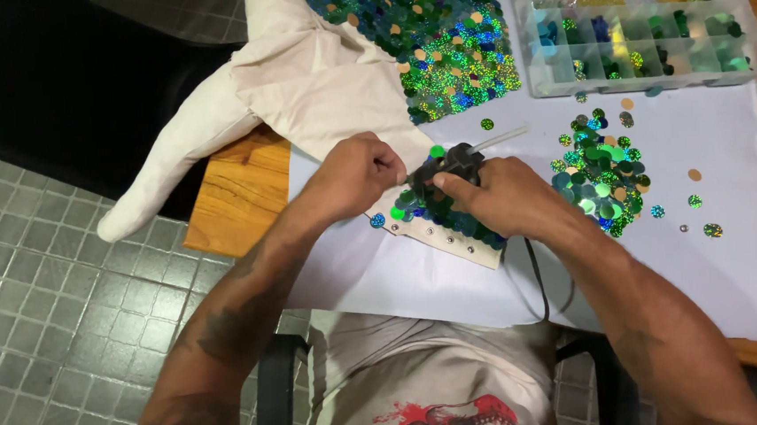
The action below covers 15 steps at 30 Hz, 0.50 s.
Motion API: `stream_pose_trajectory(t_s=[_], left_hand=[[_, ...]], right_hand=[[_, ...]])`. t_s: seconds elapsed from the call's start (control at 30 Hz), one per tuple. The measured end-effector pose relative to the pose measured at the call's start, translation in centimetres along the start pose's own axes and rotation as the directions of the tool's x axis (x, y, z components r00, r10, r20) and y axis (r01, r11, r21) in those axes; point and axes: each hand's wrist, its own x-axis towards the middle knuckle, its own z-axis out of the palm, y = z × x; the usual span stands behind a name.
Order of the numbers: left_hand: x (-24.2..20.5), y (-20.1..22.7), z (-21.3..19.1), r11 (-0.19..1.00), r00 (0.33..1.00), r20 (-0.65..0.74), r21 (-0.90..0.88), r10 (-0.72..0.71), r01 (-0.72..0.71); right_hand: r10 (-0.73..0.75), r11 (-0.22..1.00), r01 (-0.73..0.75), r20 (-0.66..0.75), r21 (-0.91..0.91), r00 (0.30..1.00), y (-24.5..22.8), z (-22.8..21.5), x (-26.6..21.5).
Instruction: Decorating a white fabric piece by applying hot glue and attaching green sequins.
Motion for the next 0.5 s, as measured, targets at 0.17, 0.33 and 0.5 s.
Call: stream_pose_trajectory(t_s=[0.17,0.33,0.5], left_hand=[[1.0,-0.1,0.9,0.999,0.997,0.063,0.033,-0.045,0.043],[1.8,0.3,1.7,0.986,0.991,0.085,0.139,-0.107,0.095],[2.2,0.0,2.5,0.962,0.987,0.019,0.226,-0.159,0.151]], right_hand=[[0.005,0.981,0.003,-0.042,0.194,0.999,1.4,0.6,0.2],[-0.014,0.872,0.059,-0.096,0.486,0.995,4.4,0.7,0.9],[-0.065,0.773,0.161,-0.177,0.613,0.982,7.9,1.7,1.7]])
